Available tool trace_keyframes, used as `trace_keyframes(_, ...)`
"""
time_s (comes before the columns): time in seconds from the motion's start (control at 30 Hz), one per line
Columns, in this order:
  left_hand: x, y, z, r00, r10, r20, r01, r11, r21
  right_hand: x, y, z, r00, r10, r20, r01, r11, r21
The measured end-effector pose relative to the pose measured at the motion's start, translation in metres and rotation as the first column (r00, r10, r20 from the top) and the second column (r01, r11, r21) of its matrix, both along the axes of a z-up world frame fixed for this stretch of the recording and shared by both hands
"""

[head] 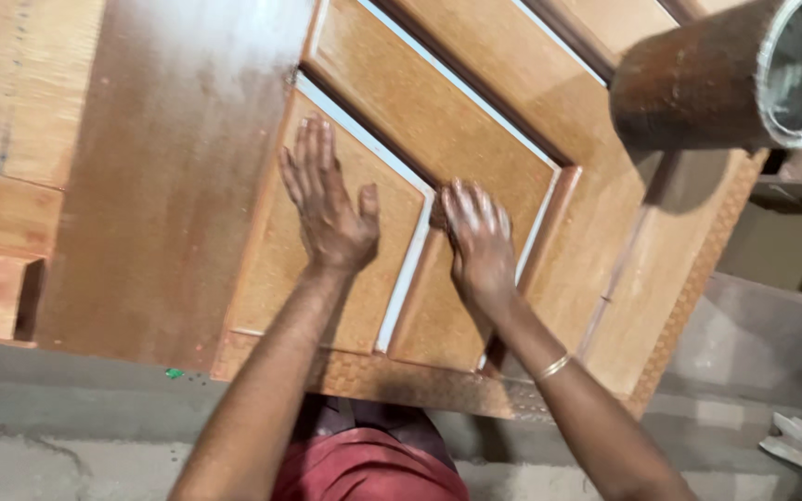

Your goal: The person applies a liquid finish to a wooden door panel using a cloth. They repeatedly dip the cloth into a metal container and wipe the surface, covering flat areas and recessed grooves.

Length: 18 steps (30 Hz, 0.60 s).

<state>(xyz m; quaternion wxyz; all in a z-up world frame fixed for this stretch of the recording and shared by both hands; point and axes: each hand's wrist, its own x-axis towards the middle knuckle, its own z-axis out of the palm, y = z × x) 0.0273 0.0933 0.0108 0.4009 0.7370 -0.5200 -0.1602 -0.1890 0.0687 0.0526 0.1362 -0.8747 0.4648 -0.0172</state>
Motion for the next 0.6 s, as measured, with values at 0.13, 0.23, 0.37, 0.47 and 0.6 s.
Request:
trace_keyframes(0.13,0.003,0.000,-0.009,1.000,-0.002,-0.009,0.001,0.999,-0.050,0.094,-0.072,-0.030,0.999,0.035,-0.033,-0.036,0.999,-0.030)
trace_keyframes(0.23,0.003,0.002,-0.013,0.999,0.034,-0.028,-0.036,0.995,-0.090,0.162,-0.121,-0.058,0.996,0.058,-0.073,-0.065,0.994,-0.088)
trace_keyframes(0.37,-0.002,0.000,-0.014,0.996,0.085,-0.038,-0.087,0.993,-0.083,0.209,-0.162,-0.078,0.974,0.225,0.021,-0.219,0.964,-0.152)
trace_keyframes(0.47,0.004,0.001,-0.007,0.998,0.050,-0.032,-0.053,0.995,-0.081,0.197,-0.157,-0.062,0.931,0.364,-0.024,-0.365,0.925,-0.106)
trace_keyframes(0.6,0.007,0.004,0.003,1.000,0.003,0.000,-0.003,1.000,-0.016,0.067,-0.089,-0.027,0.958,0.254,-0.132,-0.248,0.967,0.058)
